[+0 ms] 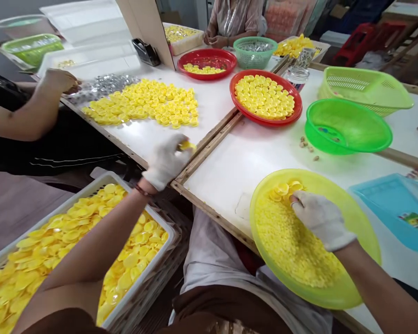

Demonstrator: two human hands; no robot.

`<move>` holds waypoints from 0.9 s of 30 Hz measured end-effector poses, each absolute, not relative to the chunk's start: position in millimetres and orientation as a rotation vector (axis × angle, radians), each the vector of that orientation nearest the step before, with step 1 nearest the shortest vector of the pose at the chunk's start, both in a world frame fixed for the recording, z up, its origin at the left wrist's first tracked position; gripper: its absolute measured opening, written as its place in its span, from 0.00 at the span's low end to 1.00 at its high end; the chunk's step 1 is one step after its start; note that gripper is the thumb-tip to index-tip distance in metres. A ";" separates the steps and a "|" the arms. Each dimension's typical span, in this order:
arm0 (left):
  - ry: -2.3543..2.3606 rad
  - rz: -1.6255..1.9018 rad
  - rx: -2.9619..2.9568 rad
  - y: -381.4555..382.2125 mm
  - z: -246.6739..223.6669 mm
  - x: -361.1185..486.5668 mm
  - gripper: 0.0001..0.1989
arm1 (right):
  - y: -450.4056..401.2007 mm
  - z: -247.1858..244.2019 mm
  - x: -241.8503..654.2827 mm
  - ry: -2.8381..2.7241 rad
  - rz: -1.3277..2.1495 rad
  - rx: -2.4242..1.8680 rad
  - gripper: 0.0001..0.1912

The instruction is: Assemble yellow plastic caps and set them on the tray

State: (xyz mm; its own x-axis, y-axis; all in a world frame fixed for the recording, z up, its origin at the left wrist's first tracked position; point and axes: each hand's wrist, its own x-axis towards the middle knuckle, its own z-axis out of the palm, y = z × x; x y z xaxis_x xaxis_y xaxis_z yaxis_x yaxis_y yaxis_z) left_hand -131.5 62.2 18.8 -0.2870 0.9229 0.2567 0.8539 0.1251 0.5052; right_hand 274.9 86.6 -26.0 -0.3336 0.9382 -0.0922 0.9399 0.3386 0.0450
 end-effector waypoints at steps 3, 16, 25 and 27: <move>2.528 0.695 1.635 80.1 9.0 -209.4 0.19 | 84.3 -28.3 280.6 2.506 0.074 1.772 0.13; 2.585 0.047 1.504 70.5 -35.1 -273.4 0.22 | 81.3 -20.3 288.8 2.509 0.083 1.728 0.09; 2.638 0.156 1.611 67.3 -40.6 -249.7 0.21 | 47.7 7.3 279.6 2.619 -0.458 1.517 0.08; 2.662 0.240 1.688 58.8 -37.8 -240.9 0.23 | 41.9 7.7 287.7 2.662 -0.494 1.605 0.14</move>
State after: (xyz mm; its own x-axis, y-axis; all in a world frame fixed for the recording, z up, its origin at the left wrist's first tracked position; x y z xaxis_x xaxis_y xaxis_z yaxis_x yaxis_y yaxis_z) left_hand -240.9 58.8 -37.8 -0.4294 0.8978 0.0974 0.9008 0.4181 0.1172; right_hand 287.7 41.9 7.7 -0.4800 0.8634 -0.1553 0.8616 0.4307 -0.2685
